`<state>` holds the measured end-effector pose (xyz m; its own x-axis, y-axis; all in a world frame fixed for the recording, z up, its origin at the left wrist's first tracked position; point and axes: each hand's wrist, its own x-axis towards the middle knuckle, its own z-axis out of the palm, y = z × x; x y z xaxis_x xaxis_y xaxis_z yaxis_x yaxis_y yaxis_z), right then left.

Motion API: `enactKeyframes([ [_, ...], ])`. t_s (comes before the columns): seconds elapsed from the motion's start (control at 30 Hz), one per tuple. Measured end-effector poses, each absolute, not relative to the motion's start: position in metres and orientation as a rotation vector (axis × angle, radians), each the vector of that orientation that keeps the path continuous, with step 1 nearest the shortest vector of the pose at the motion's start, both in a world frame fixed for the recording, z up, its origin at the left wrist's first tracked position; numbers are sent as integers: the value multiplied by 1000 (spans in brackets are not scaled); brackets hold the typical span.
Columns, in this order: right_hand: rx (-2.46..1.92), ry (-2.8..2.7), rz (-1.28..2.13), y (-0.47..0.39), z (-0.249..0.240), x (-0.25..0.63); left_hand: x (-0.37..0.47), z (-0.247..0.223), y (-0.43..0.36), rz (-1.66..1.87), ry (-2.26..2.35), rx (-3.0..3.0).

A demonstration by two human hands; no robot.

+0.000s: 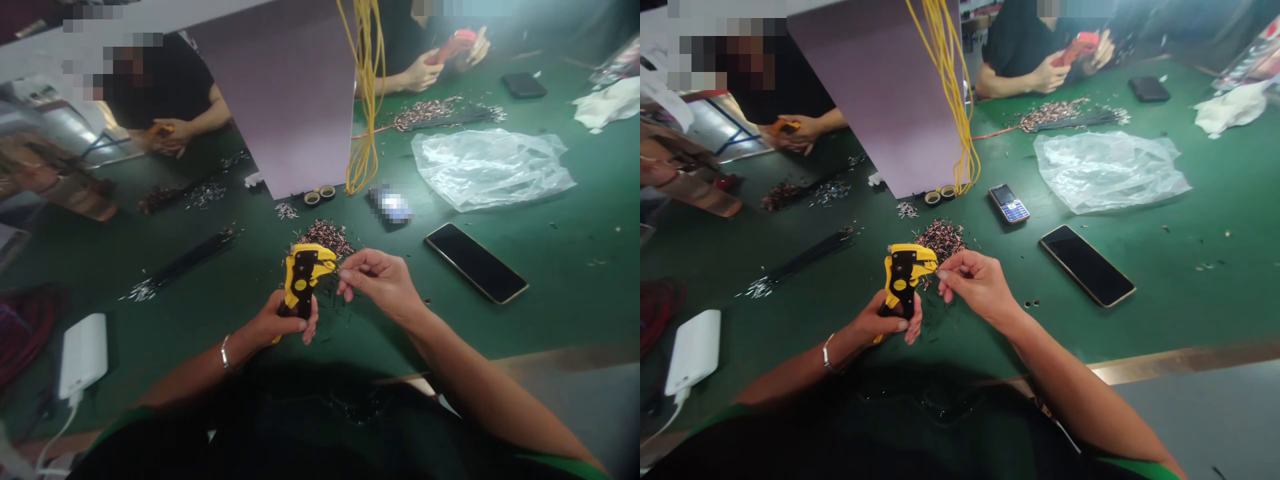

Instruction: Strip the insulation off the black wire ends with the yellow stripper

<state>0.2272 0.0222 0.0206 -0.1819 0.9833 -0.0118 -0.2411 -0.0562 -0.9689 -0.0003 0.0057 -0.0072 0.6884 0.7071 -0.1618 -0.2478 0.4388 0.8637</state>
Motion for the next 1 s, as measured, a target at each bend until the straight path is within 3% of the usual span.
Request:
enactKeyframes([
  [1.0, -1045, -1161, 1365, 21, 26, 230, -2, -5, 15, 486, 397, 765],
])
